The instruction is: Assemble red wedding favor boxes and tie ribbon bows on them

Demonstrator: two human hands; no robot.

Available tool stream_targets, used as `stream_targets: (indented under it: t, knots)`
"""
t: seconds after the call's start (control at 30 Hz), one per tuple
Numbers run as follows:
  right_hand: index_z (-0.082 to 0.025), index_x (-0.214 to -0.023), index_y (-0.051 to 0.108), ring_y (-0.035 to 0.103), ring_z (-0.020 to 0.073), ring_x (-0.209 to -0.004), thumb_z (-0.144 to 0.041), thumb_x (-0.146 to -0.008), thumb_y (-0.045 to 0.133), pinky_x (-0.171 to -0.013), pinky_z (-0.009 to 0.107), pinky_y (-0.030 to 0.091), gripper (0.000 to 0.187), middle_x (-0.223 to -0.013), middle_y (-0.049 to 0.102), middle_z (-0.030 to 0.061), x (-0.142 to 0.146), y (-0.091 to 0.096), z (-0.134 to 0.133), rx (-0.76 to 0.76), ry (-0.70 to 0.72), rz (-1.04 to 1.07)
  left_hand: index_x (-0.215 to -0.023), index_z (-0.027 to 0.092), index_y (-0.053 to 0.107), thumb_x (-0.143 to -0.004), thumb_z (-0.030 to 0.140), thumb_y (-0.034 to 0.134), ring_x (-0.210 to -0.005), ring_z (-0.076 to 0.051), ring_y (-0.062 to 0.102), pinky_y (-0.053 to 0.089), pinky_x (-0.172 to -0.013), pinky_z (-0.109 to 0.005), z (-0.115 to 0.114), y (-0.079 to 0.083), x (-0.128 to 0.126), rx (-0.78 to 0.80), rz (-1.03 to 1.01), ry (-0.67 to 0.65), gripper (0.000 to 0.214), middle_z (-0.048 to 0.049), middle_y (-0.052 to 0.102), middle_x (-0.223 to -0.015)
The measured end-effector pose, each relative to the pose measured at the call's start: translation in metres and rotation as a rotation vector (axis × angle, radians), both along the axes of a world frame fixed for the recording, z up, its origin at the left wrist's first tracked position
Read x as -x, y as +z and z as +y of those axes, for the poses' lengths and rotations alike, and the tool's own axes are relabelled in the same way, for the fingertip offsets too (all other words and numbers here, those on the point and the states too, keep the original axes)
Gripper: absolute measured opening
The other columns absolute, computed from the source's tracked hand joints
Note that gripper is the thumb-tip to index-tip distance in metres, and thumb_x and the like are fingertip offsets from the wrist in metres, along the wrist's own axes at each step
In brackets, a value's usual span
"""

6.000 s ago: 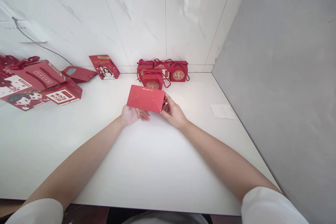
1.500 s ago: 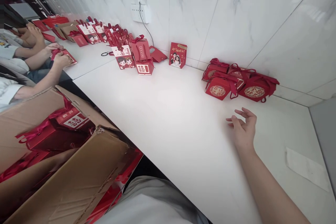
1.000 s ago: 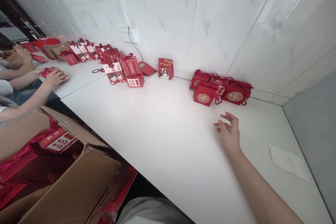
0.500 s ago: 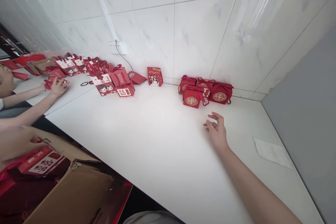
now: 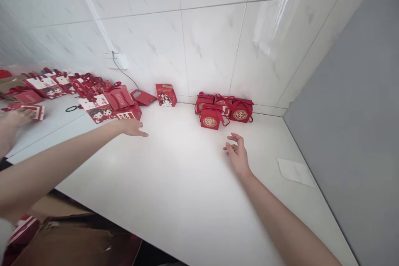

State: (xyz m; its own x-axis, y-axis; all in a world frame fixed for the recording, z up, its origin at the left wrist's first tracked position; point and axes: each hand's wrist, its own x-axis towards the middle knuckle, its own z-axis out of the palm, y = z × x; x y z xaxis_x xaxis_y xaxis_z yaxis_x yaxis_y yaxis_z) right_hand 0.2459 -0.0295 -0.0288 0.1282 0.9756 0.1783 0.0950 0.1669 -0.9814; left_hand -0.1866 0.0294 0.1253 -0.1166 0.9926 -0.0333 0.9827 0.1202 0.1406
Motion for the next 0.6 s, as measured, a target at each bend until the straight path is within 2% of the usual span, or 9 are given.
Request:
stream_targets:
  t: [0.07,0.1,0.17,0.23,0.3,0.37,0.6]
  knots:
    - [-0.028,-0.129,0.044,0.066,0.0152,-0.078,-0.050,-0.086,0.060,-0.069,0.034,0.053,0.050,-0.129,0.055,0.0090,0.001,0.002,0.000,0.001,0.007,-0.007,-0.101,0.007,0.074,-0.051,0.068,0.077,-0.111,-0.042,0.064,0.047,-0.097,-0.047,0.026,-0.041,-0.013,0.078,0.008,0.044,0.080,-0.0273,0.070,-0.111]
    - [-0.028,-0.129,0.044,0.066,0.0155,-0.079,-0.050,-0.086,0.060,-0.069,0.034,0.053,0.051,-0.128,0.055,0.0092,0.002,0.003,-0.001,0.006,0.008,-0.009,-0.116,0.004,0.069,-0.056,0.071,0.072,-0.122,-0.043,0.057,0.045,-0.102,-0.047,0.037,-0.060,-0.020,0.087,0.009,0.059,0.090,-0.0296,0.063,-0.127]
    - [-0.028,-0.129,0.044,0.066,0.0161,-0.079,-0.051,-0.087,0.059,-0.070,0.035,0.052,0.051,-0.128,0.055,0.0093,0.003,0.005,0.000,0.025,0.012,-0.007,-0.143,-0.002,0.046,-0.071,0.076,0.056,-0.145,-0.043,0.032,0.031,-0.115,-0.049,0.056,-0.090,-0.036,0.049,0.020,0.095,0.107,-0.0315,0.035,-0.153]
    - [-0.028,-0.129,0.044,0.065,0.0161,-0.080,-0.050,-0.087,0.059,-0.071,0.035,0.052,0.050,-0.129,0.055,0.0090,0.004,0.007,0.001,0.045,0.016,0.001,-0.152,-0.005,0.024,-0.080,0.078,0.041,-0.152,-0.040,0.012,0.015,-0.121,-0.052,0.073,-0.111,-0.049,-0.021,0.023,0.140,0.112,-0.0297,0.016,-0.161]
    - [-0.028,-0.129,0.044,0.065,0.0161,-0.080,-0.050,-0.087,0.059,-0.072,0.035,0.051,0.049,-0.129,0.054,0.0086,0.005,0.008,0.002,0.063,0.017,0.006,-0.154,-0.006,0.015,-0.080,0.080,0.037,-0.153,-0.038,0.008,0.008,-0.123,-0.051,0.092,-0.124,-0.057,-0.104,-0.009,0.192,0.116,-0.0286,0.014,-0.162]
    - [-0.029,-0.129,0.043,0.065,0.0162,-0.080,-0.049,-0.088,0.059,-0.073,0.035,0.051,0.049,-0.130,0.054,0.0082,0.005,0.008,0.003,0.076,0.017,0.007,-0.154,-0.007,0.011,-0.075,0.082,0.042,-0.152,-0.038,0.011,0.008,-0.124,-0.049,0.112,-0.129,-0.061,-0.172,-0.066,0.245,0.124,-0.0289,0.017,-0.161]
    - [-0.030,-0.129,0.043,0.065,0.0163,-0.081,-0.046,-0.090,0.057,-0.076,0.036,0.049,0.045,-0.130,0.054,0.0069,0.006,0.008,0.007,0.091,0.025,-0.014,-0.153,-0.009,0.005,-0.059,0.089,0.053,-0.150,-0.042,0.014,0.007,-0.122,-0.051,0.166,-0.131,-0.056,-0.274,-0.130,0.386,0.144,-0.0337,0.020,-0.158]
